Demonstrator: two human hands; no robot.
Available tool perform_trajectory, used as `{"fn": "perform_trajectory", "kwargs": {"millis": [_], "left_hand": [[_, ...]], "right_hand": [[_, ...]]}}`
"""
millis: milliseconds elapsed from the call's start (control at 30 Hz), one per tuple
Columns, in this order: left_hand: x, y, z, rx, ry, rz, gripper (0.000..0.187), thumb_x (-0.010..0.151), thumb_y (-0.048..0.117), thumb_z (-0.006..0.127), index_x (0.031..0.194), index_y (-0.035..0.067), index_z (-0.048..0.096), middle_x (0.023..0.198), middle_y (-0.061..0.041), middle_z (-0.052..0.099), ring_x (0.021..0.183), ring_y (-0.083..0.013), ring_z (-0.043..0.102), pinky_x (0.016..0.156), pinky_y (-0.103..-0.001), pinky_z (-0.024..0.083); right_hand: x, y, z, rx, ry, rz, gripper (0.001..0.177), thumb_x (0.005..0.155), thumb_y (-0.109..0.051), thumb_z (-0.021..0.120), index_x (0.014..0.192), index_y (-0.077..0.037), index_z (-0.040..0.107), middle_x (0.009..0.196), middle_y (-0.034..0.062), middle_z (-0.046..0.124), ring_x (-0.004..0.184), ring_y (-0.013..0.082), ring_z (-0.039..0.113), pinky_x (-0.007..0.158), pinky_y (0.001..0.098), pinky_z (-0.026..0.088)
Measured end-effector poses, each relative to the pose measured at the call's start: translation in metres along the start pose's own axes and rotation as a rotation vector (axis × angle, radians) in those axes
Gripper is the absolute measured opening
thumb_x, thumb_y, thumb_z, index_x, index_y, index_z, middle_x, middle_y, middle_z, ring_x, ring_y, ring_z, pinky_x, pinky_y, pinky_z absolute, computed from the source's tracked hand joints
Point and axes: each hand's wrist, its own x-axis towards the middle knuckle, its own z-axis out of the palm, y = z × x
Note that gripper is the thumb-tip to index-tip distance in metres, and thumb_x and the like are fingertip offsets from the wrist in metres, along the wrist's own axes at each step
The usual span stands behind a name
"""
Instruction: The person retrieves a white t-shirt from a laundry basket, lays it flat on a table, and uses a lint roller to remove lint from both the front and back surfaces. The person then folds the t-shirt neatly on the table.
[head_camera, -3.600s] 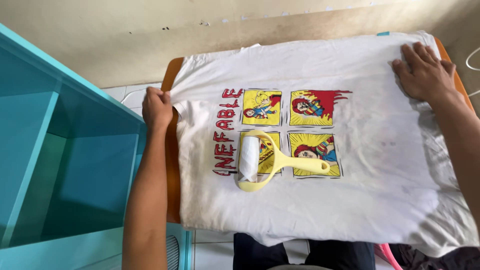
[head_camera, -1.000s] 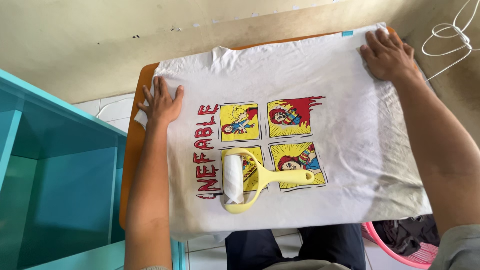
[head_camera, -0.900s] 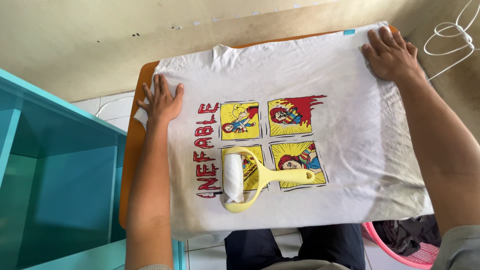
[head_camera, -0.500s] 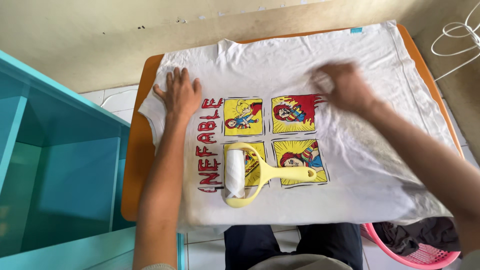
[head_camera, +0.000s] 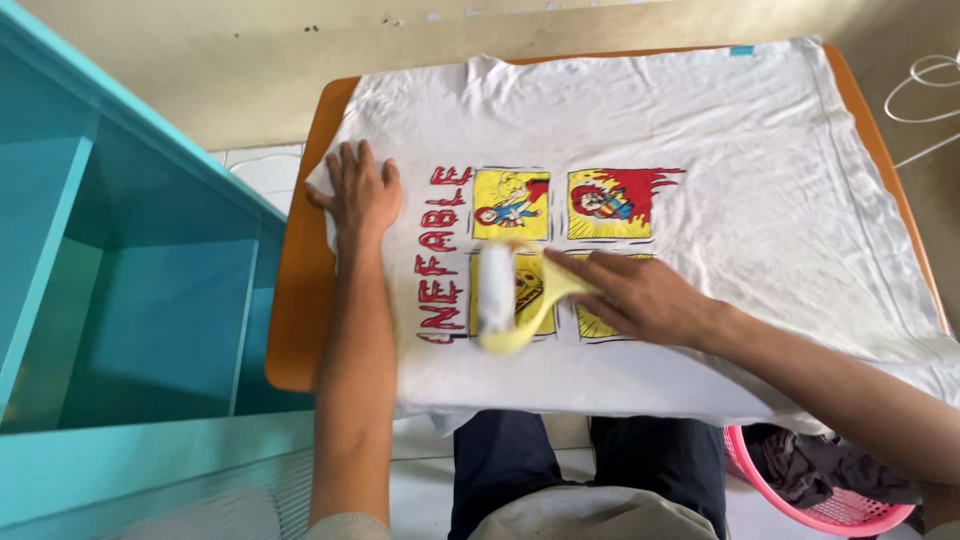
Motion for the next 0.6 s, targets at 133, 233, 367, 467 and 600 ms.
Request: {"fn": "perform_trajectory", "kwargs": {"millis": [133,233,367,467,600], "left_hand": [[0.010,-0.030,-0.007,-0.121,0.168,0.003,0.047,0.101,0.027,0.053,0.148,0.022,0.052,0.166,-0.010,0.032,0.153,-0.0288,0.030,0.111,-0.080,0.009],[0.005,-0.055,-0.018,-0.168,0.168,-0.086,0.040,0.103,0.026,0.054,0.143,0.025,0.058,0.163,-0.010,0.035,0.150,-0.0319,0.031,0.106,-0.082,0.010],[0.004,-0.061,-0.025,-0.196,0.036,-0.209,0.038,0.107,0.033,0.051,0.144,0.030,0.060,0.159,-0.004,0.046,0.145,-0.0254,0.046,0.114,-0.082,0.016],[0.005,-0.070,-0.020,-0.326,0.128,-0.217,0.043,0.099,0.036,0.060,0.139,0.022,0.057,0.147,-0.003,0.055,0.134,-0.0308,0.049,0.105,-0.076,0.025],[0.013,-0.095,-0.019,-0.535,0.230,-0.110,0.033,0.096,0.029,0.069,0.127,0.017,0.068,0.121,-0.011,0.072,0.111,-0.0327,0.068,0.096,-0.046,0.051]], "right_hand": [[0.016,0.012,0.000,-0.050,0.128,0.123,0.058,0.100,-0.029,0.057,0.154,-0.013,0.044,0.089,0.0143,0.063,0.059,0.0291,0.064,0.054,0.0432,0.056],[0.039,0.020,0.001,-0.122,0.158,0.203,0.052,0.103,-0.026,0.056,0.153,-0.013,0.049,0.085,0.0147,0.061,0.061,0.0312,0.062,0.055,0.0462,0.054],[0.088,0.023,0.015,-0.154,0.198,0.107,0.051,0.104,-0.027,0.059,0.152,-0.014,0.052,0.086,0.0174,0.063,0.065,0.0349,0.064,0.058,0.0486,0.053],[0.150,0.024,0.032,-0.094,0.157,0.077,0.050,0.106,-0.028,0.058,0.155,-0.019,0.052,0.084,0.0187,0.065,0.068,0.0365,0.066,0.063,0.0485,0.054],[0.227,0.014,0.062,-0.035,0.163,0.071,0.049,0.104,-0.029,0.061,0.152,-0.022,0.052,0.086,0.0193,0.066,0.073,0.0381,0.068,0.066,0.0509,0.056]]}}
